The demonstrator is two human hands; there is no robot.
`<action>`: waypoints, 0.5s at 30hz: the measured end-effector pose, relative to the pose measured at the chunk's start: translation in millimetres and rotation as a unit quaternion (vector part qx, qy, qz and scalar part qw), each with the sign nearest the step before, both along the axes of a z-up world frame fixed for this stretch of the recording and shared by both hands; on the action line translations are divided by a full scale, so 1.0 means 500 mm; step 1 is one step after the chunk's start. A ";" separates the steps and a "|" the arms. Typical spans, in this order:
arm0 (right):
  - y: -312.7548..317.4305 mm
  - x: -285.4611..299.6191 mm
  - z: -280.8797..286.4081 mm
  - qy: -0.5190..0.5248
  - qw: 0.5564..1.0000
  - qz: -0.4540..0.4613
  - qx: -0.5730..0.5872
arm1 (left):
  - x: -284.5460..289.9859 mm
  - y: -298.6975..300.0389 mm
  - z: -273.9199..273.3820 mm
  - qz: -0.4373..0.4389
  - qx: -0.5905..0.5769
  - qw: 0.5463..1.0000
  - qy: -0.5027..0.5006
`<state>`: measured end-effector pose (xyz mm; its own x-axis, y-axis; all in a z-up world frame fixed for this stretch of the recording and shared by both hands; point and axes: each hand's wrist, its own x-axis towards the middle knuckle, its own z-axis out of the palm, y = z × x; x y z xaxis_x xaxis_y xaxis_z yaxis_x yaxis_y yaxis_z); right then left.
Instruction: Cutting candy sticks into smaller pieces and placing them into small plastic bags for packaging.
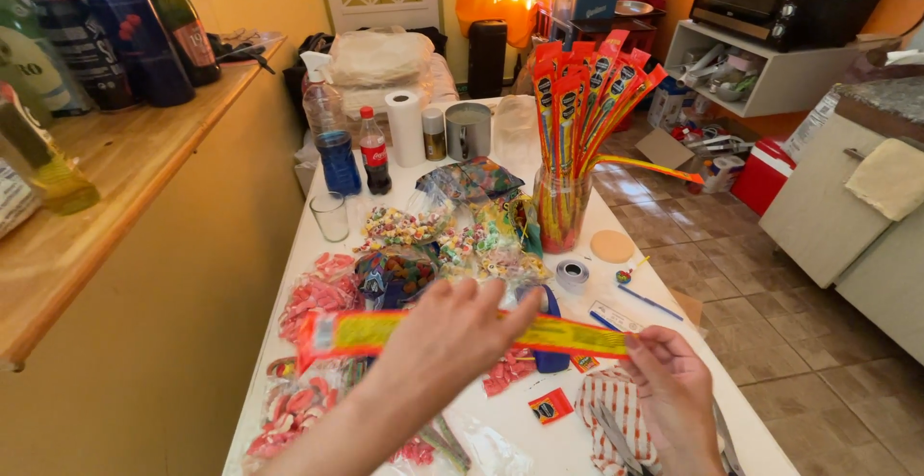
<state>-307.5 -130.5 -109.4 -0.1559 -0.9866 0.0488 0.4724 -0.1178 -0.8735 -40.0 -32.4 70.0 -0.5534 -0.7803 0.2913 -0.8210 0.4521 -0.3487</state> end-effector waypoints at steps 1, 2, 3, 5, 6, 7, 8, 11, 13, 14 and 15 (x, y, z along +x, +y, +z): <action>-0.005 -0.010 -0.012 -0.040 0.999 -0.027 -0.015 | 0.010 0.005 0.024 0.047 0.052 0.997 -0.037; -0.009 -0.022 -0.024 -0.044 0.999 -0.027 -0.016 | 0.027 0.017 0.040 0.046 0.050 0.997 -0.040; -0.014 -0.035 -0.036 -0.056 0.997 -0.042 -0.026 | 0.044 0.028 0.056 0.089 0.046 0.994 -0.052; -0.017 -0.052 -0.054 -0.072 0.995 -0.061 -0.037 | 0.070 0.048 0.091 0.129 0.040 0.989 -0.067; -0.014 -0.057 -0.061 -0.070 0.995 -0.058 -0.033 | 0.081 0.058 0.105 0.102 0.034 0.993 -0.052; -0.012 -0.061 -0.068 -0.068 0.996 -0.056 -0.029 | 0.092 0.069 0.119 0.075 0.028 0.996 -0.036; -0.006 -0.057 -0.061 -0.069 0.996 -0.056 -0.028 | 0.086 0.081 0.136 0.075 0.029 0.996 -0.038; 0.011 -0.043 -0.044 -0.066 0.997 -0.030 -0.001 | 0.073 0.108 0.171 0.030 0.096 0.992 0.073; 0.019 -0.037 -0.038 -0.087 0.996 0.021 -0.015 | 0.068 0.111 0.170 -0.007 0.057 0.997 0.044; 0.017 -0.036 -0.037 -0.087 0.996 0.022 -0.016 | 0.066 0.111 0.174 -0.007 0.055 0.997 0.044; 0.016 -0.035 -0.036 -0.105 0.994 0.033 -0.025 | 0.065 0.112 0.179 -0.011 0.062 0.996 0.058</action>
<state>-325.0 -122.4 -127.4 -0.1021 -0.9922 0.0717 0.6522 -0.1212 -0.7483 -7.5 23.4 159.3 -0.5395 -0.8021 0.2562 -0.8416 0.5049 -0.1917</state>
